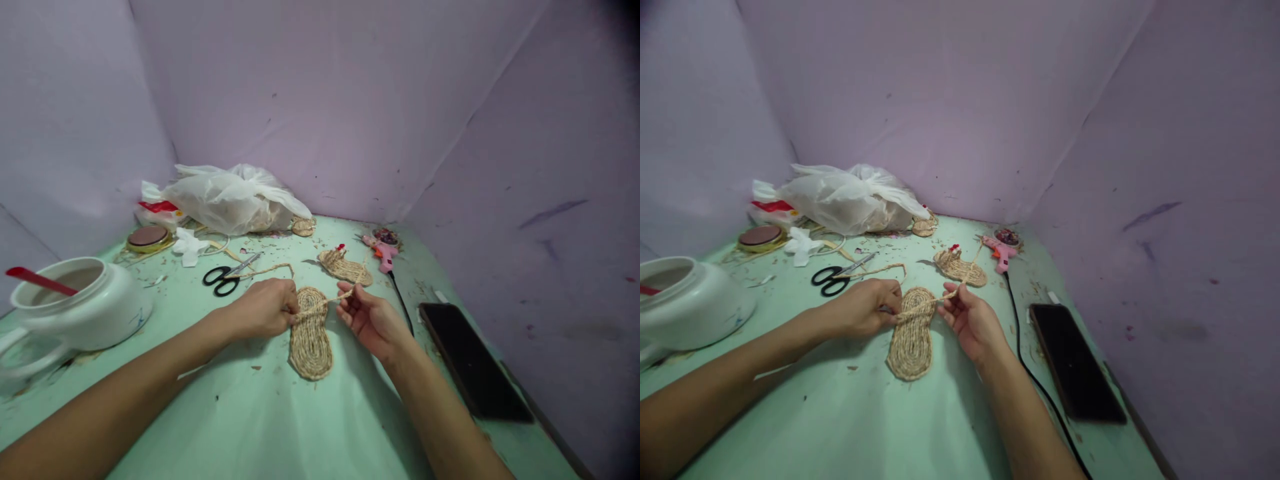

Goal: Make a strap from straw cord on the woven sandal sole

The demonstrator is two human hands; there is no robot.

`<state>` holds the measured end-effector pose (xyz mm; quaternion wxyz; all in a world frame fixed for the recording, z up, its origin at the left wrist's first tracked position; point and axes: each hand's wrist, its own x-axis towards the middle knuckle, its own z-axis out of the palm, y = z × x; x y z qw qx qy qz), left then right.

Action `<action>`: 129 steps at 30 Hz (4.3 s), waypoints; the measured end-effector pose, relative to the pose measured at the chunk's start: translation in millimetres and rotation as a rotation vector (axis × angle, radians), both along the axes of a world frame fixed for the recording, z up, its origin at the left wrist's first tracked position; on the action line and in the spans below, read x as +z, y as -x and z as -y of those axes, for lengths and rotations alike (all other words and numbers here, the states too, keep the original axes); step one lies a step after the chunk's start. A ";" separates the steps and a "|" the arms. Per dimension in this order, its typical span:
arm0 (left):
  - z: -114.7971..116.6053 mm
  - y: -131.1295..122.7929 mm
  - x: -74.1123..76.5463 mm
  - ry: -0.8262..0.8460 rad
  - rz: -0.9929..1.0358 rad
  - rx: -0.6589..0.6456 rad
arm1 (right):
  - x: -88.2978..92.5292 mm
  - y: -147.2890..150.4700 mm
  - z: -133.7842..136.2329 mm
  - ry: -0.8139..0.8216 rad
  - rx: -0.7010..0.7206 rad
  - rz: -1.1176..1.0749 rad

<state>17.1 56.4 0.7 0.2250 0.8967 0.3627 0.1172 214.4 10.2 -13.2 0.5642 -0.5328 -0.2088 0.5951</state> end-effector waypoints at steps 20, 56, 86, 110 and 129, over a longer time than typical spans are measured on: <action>-31.3 13.9 -5.4 0.334 0.151 0.042 | -16.9 -35.5 7.8 -0.576 0.229 1.740; -3.0 -12.5 -36.5 -0.108 0.188 0.296 | -37.5 15.2 7.2 -0.395 0.144 1.485; -11.3 -13.0 -47.3 -0.034 0.359 0.286 | -40.9 15.2 3.9 -0.420 0.077 1.512; -12.6 -14.1 -51.3 -0.033 0.371 0.290 | -41.8 16.2 2.6 -0.431 0.070 1.541; -13.2 -14.0 -51.4 -0.042 0.376 0.278 | -42.3 15.9 2.4 -0.427 0.067 1.527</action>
